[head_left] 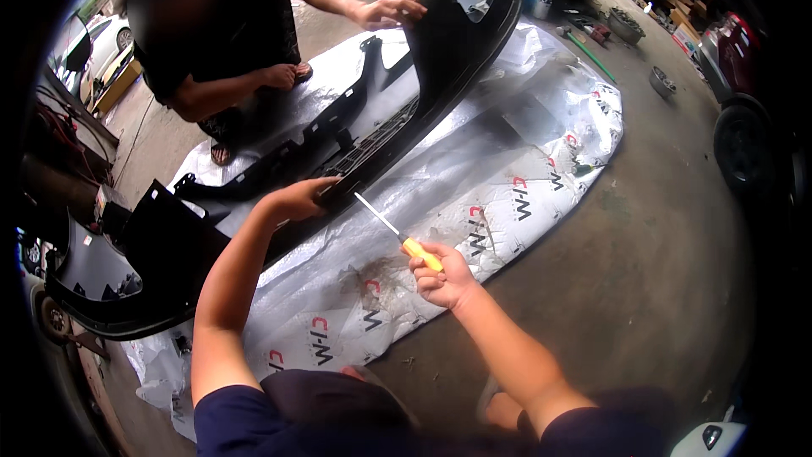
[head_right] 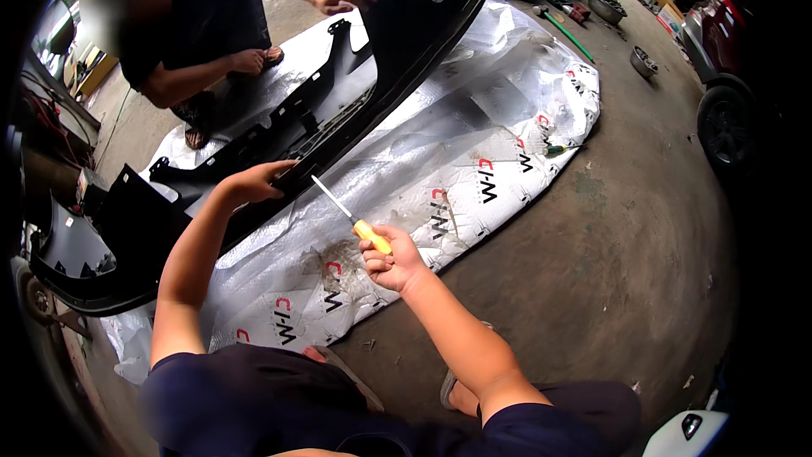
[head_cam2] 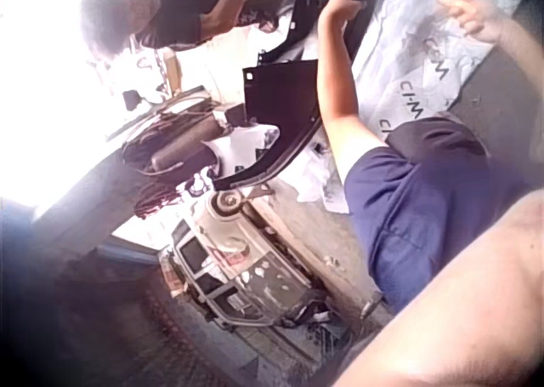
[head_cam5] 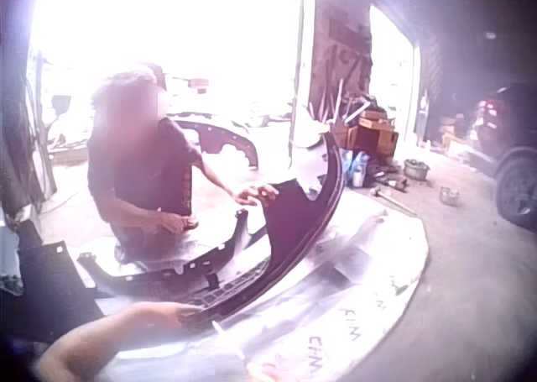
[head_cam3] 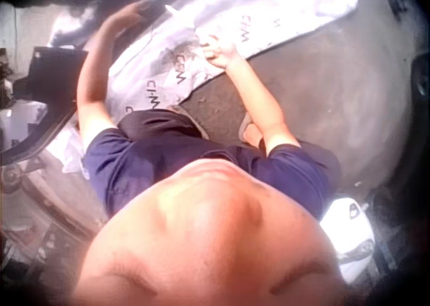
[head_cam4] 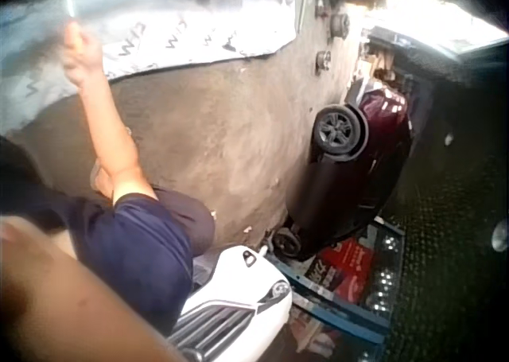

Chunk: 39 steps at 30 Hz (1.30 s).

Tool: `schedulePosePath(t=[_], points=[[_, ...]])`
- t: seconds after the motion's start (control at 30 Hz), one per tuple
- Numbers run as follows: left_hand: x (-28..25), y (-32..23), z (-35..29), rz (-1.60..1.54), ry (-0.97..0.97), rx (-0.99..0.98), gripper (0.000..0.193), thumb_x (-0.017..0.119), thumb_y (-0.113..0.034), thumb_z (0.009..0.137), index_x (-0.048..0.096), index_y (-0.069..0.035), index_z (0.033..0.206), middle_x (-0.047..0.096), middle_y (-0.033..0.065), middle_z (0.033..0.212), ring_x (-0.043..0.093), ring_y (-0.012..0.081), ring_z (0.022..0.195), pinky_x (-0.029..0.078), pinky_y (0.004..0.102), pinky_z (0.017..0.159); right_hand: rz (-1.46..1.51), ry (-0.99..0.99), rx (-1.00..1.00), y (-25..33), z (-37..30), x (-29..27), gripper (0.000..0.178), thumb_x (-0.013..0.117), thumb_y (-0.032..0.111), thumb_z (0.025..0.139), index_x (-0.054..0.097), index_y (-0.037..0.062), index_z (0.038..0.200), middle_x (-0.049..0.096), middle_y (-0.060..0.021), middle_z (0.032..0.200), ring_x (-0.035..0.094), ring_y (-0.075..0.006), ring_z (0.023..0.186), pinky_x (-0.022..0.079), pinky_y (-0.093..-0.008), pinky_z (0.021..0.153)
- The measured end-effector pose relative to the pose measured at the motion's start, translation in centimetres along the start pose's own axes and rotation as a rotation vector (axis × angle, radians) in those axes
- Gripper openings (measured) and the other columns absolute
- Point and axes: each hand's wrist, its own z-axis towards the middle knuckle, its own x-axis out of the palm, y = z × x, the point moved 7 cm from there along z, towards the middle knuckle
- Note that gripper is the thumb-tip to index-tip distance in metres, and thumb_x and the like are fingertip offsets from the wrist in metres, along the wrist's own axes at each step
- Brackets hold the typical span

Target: The person uses a screwdriver to secure a grille onto a car bumper. They repeatedly tighten screws along the edge of the grille while another person holds the bumper steady.

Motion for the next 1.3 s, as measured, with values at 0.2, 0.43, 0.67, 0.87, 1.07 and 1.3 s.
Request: schedulePosePath(t=[0.2, 0.43, 0.67, 0.87, 1.07, 1.3], points=[[0.6, -1.0, 0.5, 0.034, 0.001, 0.006, 0.087, 0.07, 0.004, 0.076, 0.039, -0.017, 0.155, 0.057, 0.0118, 0.142, 0.058, 0.0216, 0.116, 0.047, 0.0349, 0.101, -1.608, -0.35, -0.997, 1.2, -2.0, 1.6, 0.038, 0.064, 0.018, 0.095, 0.062, -0.002, 0.127, 0.066, -0.0077, 0.088, 0.062, -0.0189, 0.065, 0.051, -0.0337, 0.056], [-1.2, -0.8, -0.9, -0.121, -0.061, 0.112, 0.074, 0.069, -0.007, 0.083, 0.045, -0.019, 0.152, 0.061, 0.0094, 0.136, 0.059, 0.02, 0.11, 0.048, 0.0363, 0.096, -0.575, -0.297, -0.209, -0.1, -0.6, 0.1, 0.038, 0.066, 0.011, 0.095, 0.058, 0.0045, 0.131, 0.055, 0.0003, 0.075, 0.034, -0.0001, 0.043, 0.025, -0.0194, 0.038], [-2.5, -3.9, 1.8, 0.706, -0.311, 0.34, 0.067, 0.077, -0.001, 0.071, 0.067, -0.032, 0.13, 0.053, 0.007, 0.138, 0.052, 0.0306, 0.122, 0.047, 0.0419, 0.1, -0.611, -0.292, -0.189, 1.0, -0.8, -0.8, 0.036, 0.065, 0.011, 0.095, 0.057, 0.0044, 0.13, 0.056, -0.0003, 0.076, 0.034, 0.0, 0.043, 0.026, -0.0193, 0.038], [-2.5, -2.7, 3.5, 0.496, -0.323, 0.354, 0.068, 0.078, 0.003, 0.066, 0.069, -0.028, 0.126, 0.041, 0.0125, 0.151, 0.038, 0.0375, 0.139, 0.037, 0.0465, 0.114, -0.573, -0.261, -0.19, 0.4, -0.3, -1.5, 0.039, 0.063, 0.013, 0.097, 0.055, 0.0049, 0.135, 0.056, -0.0006, 0.077, 0.033, -0.0014, 0.044, 0.027, -0.0192, 0.039], [-3.4, -0.8, 5.2, 0.387, -0.197, 0.303, 0.059, 0.071, 0.009, 0.067, 0.072, -0.014, 0.121, 0.041, 0.0124, 0.152, 0.044, 0.0343, 0.136, 0.042, 0.0414, 0.113, -0.554, -0.269, -0.178, 0.0, 0.4, -1.3, 0.043, 0.059, 0.017, 0.099, 0.051, 0.0045, 0.14, 0.056, -0.0018, 0.077, 0.033, -0.0027, 0.043, 0.027, -0.0193, 0.039], [-3.9, -0.9, 5.5, 0.189, -0.167, 0.319, 0.056, 0.064, 0.012, 0.067, 0.073, -0.01, 0.117, 0.05, 0.011, 0.146, 0.056, 0.0291, 0.128, 0.051, 0.0365, 0.104, -0.92, -0.384, -0.416, 1.1, -0.1, 0.1, 0.033, 0.066, 0.019, 0.096, 0.064, 0.0028, 0.125, 0.063, -0.0059, 0.079, 0.056, -0.0128, 0.054, 0.042, -0.0283, 0.046]])
